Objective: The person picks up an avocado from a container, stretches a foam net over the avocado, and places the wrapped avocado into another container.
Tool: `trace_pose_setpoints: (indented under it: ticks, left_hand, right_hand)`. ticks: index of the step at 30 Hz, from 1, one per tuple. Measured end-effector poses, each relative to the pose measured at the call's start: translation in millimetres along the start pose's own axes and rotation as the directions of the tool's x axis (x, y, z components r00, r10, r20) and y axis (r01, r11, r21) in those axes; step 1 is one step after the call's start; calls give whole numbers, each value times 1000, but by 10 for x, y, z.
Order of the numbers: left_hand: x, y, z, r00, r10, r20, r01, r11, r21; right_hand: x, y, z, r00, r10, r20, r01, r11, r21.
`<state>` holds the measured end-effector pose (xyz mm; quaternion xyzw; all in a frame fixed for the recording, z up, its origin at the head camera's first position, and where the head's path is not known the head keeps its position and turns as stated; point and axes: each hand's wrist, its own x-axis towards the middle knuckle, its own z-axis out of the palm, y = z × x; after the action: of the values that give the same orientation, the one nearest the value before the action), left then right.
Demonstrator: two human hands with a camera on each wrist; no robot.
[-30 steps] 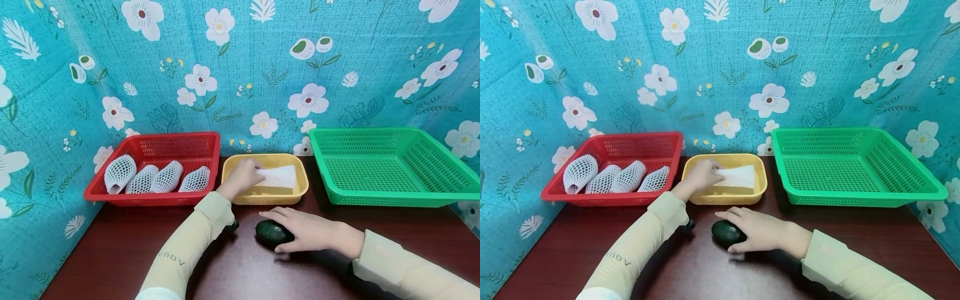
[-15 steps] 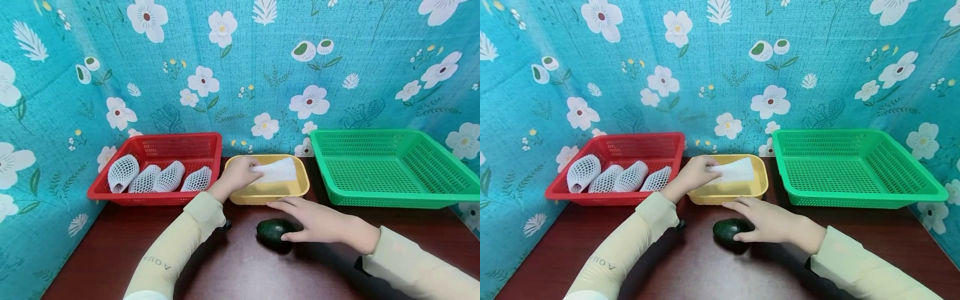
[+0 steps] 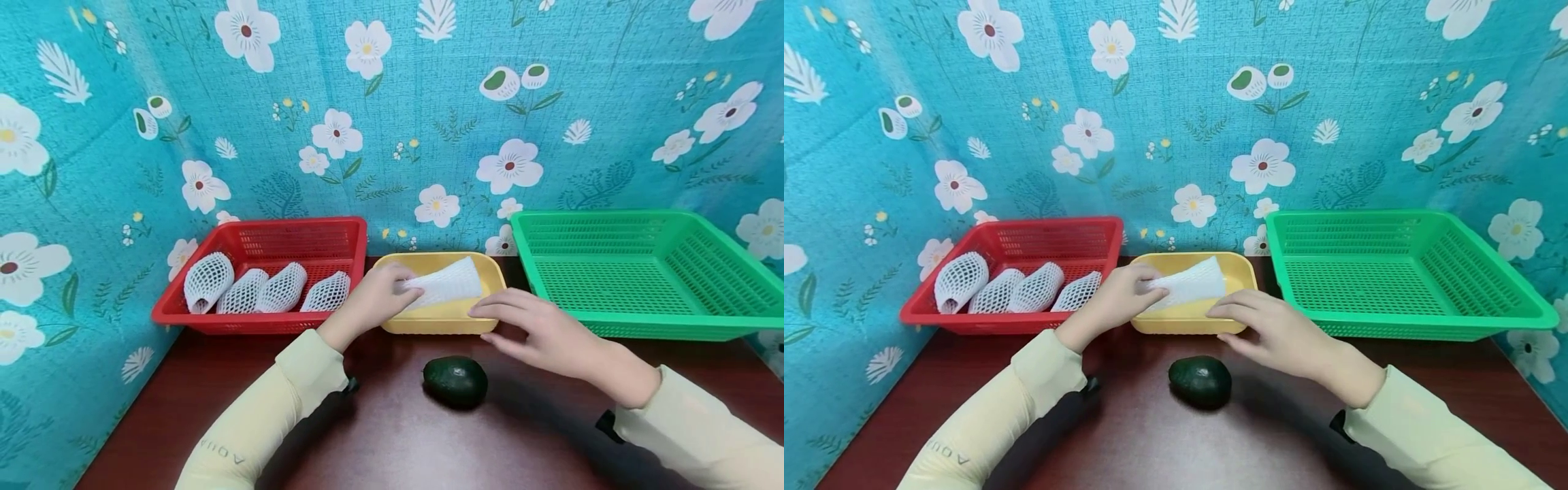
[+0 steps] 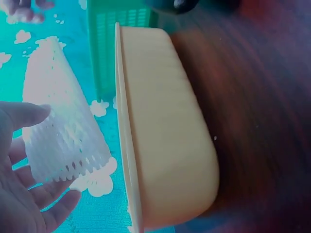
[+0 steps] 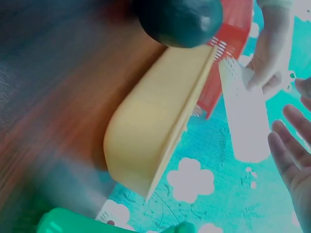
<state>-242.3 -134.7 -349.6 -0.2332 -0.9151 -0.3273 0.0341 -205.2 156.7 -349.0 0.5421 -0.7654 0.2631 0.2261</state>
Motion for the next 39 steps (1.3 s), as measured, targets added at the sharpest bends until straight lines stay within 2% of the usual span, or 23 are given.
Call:
trace_pose_setpoints:
  ticks: [4, 9, 15, 24, 27, 33, 36, 39]
  left_hand:
    - [-135, -2, 6, 1000, 23, -6, -23, 998, -65]
    - [-294, -5, 32, 1000, 16, 1, -16, 988, -154]
    - [-452, -19, 32, 1000, -3, 15, 7, 964, -267]
    - [-575, -51, 69, 999, 6, 50, 13, 933, -359]
    - [-604, -35, 79, 999, 12, 53, 8, 928, -372]
    - [-636, 69, 89, 999, 36, 34, -23, 944, -328]
    - [-627, 142, 95, 998, 60, 26, -49, 944, -326]
    - [-609, 184, 121, 996, 91, -14, -91, 939, -332]
  right_hand:
    - [25, 19, -27, 995, 1, -103, 1, 1000, 24]
    - [17, 29, -37, 987, 51, -152, -43, 998, 56]
    - [21, 29, 8, 990, 71, -124, -61, 995, 84]
    - [51, -8, 149, 990, 132, -52, -125, 985, 116]
    - [78, -24, 193, 993, 103, -62, -93, 985, 145]
    - [143, -58, 287, 992, -21, -121, 36, 991, 128]
    - [176, -75, 326, 992, -41, -119, 55, 991, 118]
    - [206, -93, 342, 992, -55, -113, 69, 990, 121]
